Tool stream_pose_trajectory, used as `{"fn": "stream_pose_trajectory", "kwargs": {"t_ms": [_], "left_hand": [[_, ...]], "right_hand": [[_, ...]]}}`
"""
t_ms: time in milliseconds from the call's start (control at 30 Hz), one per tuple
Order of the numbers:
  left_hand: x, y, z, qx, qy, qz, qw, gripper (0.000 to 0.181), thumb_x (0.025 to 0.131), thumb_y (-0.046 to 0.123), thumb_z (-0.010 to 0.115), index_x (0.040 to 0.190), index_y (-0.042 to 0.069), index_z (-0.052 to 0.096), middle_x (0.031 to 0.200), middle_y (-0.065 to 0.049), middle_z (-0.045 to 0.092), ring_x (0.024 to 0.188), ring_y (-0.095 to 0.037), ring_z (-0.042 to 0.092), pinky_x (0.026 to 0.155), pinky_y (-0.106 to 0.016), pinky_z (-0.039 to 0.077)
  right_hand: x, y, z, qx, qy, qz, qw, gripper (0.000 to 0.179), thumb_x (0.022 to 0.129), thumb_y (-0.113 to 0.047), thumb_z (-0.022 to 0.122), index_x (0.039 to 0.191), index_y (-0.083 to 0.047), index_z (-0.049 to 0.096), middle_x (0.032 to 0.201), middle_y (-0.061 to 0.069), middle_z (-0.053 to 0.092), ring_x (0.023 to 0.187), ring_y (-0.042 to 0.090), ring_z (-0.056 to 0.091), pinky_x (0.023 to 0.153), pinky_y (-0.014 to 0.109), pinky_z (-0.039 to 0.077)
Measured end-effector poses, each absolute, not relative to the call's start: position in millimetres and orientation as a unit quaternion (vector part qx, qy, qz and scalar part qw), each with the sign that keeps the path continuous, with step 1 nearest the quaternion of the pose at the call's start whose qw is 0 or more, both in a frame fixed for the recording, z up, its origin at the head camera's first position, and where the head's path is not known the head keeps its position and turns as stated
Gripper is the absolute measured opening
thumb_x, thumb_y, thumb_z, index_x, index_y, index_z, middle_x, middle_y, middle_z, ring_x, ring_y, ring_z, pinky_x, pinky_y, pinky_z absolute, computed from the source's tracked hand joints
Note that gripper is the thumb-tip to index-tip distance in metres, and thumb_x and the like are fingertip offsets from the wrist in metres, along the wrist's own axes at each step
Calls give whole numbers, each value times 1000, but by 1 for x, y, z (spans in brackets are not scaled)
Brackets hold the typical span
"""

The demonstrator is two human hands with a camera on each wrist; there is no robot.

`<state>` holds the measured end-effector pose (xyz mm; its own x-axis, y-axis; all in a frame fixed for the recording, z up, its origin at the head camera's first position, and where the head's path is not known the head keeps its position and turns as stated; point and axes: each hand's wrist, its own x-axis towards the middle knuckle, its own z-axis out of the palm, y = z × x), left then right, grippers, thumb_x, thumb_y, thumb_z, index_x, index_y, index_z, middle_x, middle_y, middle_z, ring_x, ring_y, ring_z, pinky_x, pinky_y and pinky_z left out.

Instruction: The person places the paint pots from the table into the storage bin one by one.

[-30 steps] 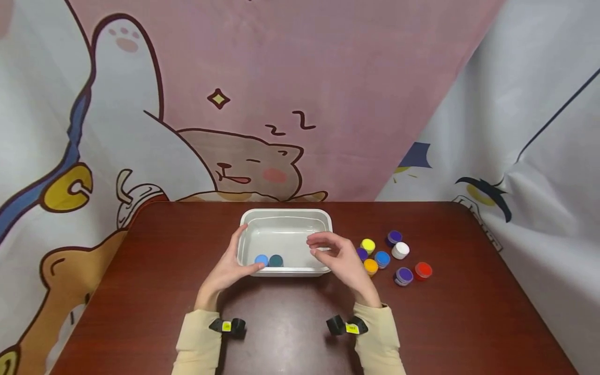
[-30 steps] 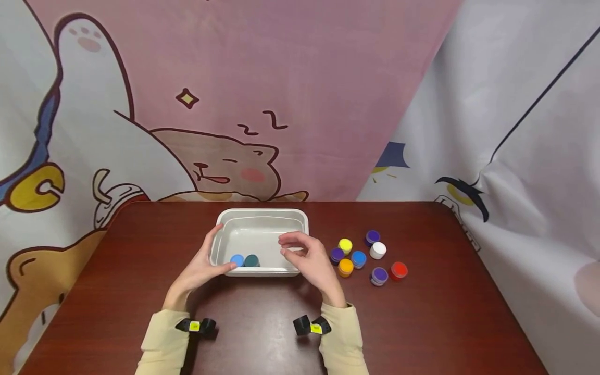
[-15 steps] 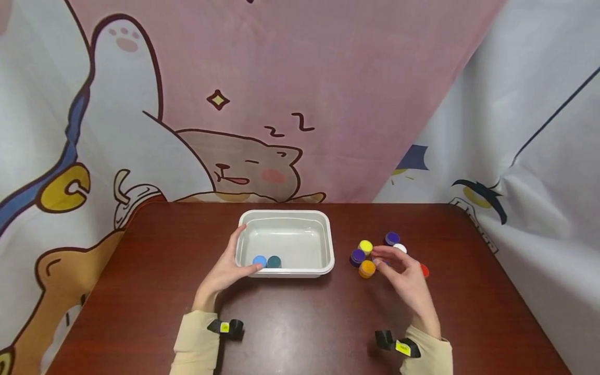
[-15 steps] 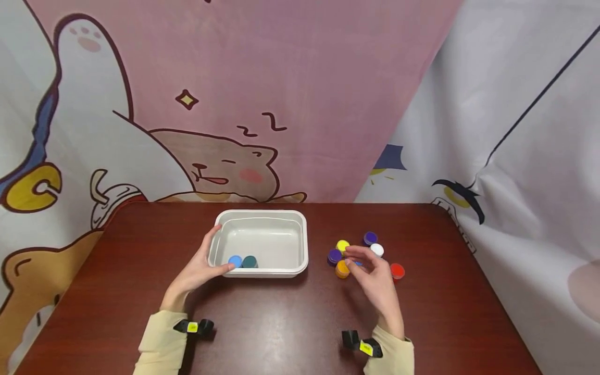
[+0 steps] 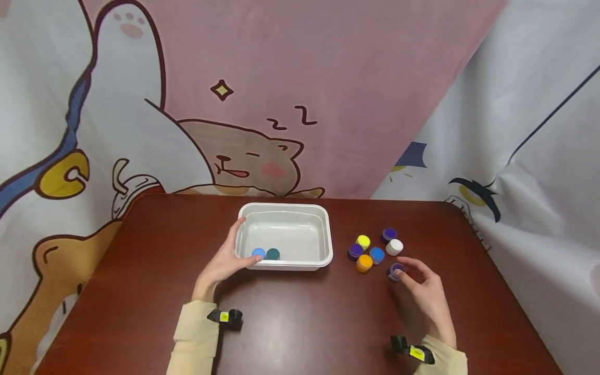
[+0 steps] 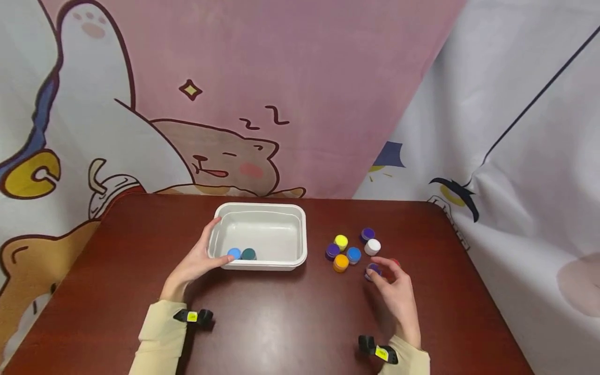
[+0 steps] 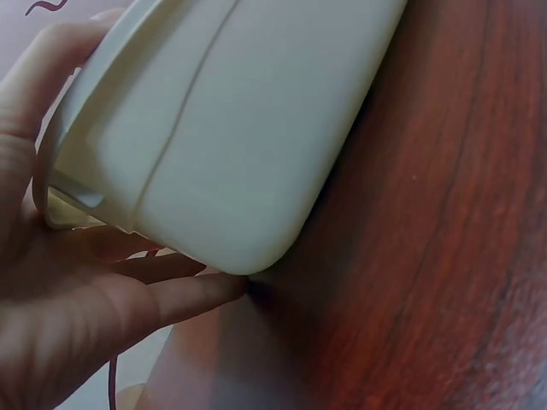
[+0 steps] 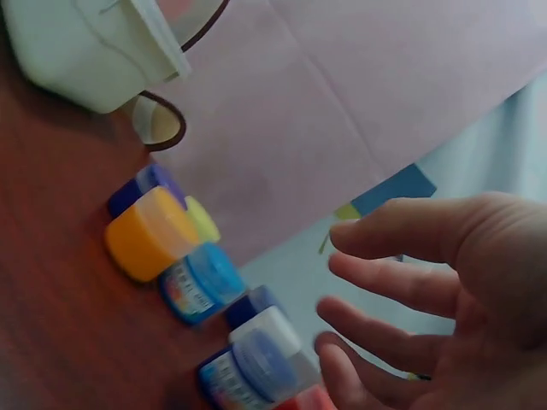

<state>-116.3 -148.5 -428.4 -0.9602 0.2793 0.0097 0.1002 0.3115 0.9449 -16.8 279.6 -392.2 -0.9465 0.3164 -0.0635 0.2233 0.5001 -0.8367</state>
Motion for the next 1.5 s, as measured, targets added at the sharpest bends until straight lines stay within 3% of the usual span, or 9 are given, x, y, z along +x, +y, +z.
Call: {"fn": "stream_pose_trajectory", "kwargs": {"t_ms": [167, 367, 633, 867, 1200, 1500], "left_hand": [[-120, -146, -427, 118, 803, 578, 85, 105, 76, 22, 83, 154, 20, 11, 150, -24, 24, 126, -41, 35, 99, -61, 34], [-119, -146, -425, 121, 804, 575, 89, 107, 77, 24, 83, 154, 20, 9, 151, -23, 21, 128, -41, 34, 100, -62, 33], [-120, -151, -423, 111, 802, 579, 92, 107, 76, 21, 83, 154, 20, 9, 151, -23, 20, 130, -39, 30, 103, -60, 29], [-120, -153, -425, 117, 803, 577, 94, 107, 77, 20, 83, 154, 20, 9, 150, -24, 23, 127, -40, 33, 101, -60, 31], [-116, -147, -429, 110, 801, 580, 101, 106, 76, 20, 83, 154, 21, 11, 151, -23, 23, 127, -40, 34, 101, -59, 32], [-116, -149, -428, 116, 805, 575, 91, 106, 76, 21, 83, 154, 20, 12, 150, -24, 23, 127, -40, 35, 101, -60, 31]], "right_hand": [[-14, 279, -408, -203, -830, 515, 69, 40, 95, -14, 62, 132, -3, 54, 129, 17, 54, 112, 23, 50, 76, 11, 41], [-13, 278, -423, -233, -798, 550, 82, 47, 93, -5, 62, 138, -4, 48, 134, 15, 48, 118, 26, 43, 78, 15, 37], [-16, 278, -436, -233, -792, 558, 84, 54, 91, 0, 61, 142, -2, 43, 141, 19, 43, 120, 32, 44, 73, 7, 37], [-22, 275, -439, -239, -799, 547, 74, 54, 92, -4, 62, 143, -4, 43, 137, 21, 46, 118, 32, 43, 78, 16, 37], [-25, 273, -448, -261, -811, 508, 125, 42, 90, -8, 67, 130, -3, 56, 122, 20, 57, 103, 24, 49, 82, 29, 37], [-26, 265, -431, -245, -831, 469, 171, 40, 87, -10, 71, 125, -3, 61, 115, 19, 61, 88, 17, 54, 63, 9, 40]]}}
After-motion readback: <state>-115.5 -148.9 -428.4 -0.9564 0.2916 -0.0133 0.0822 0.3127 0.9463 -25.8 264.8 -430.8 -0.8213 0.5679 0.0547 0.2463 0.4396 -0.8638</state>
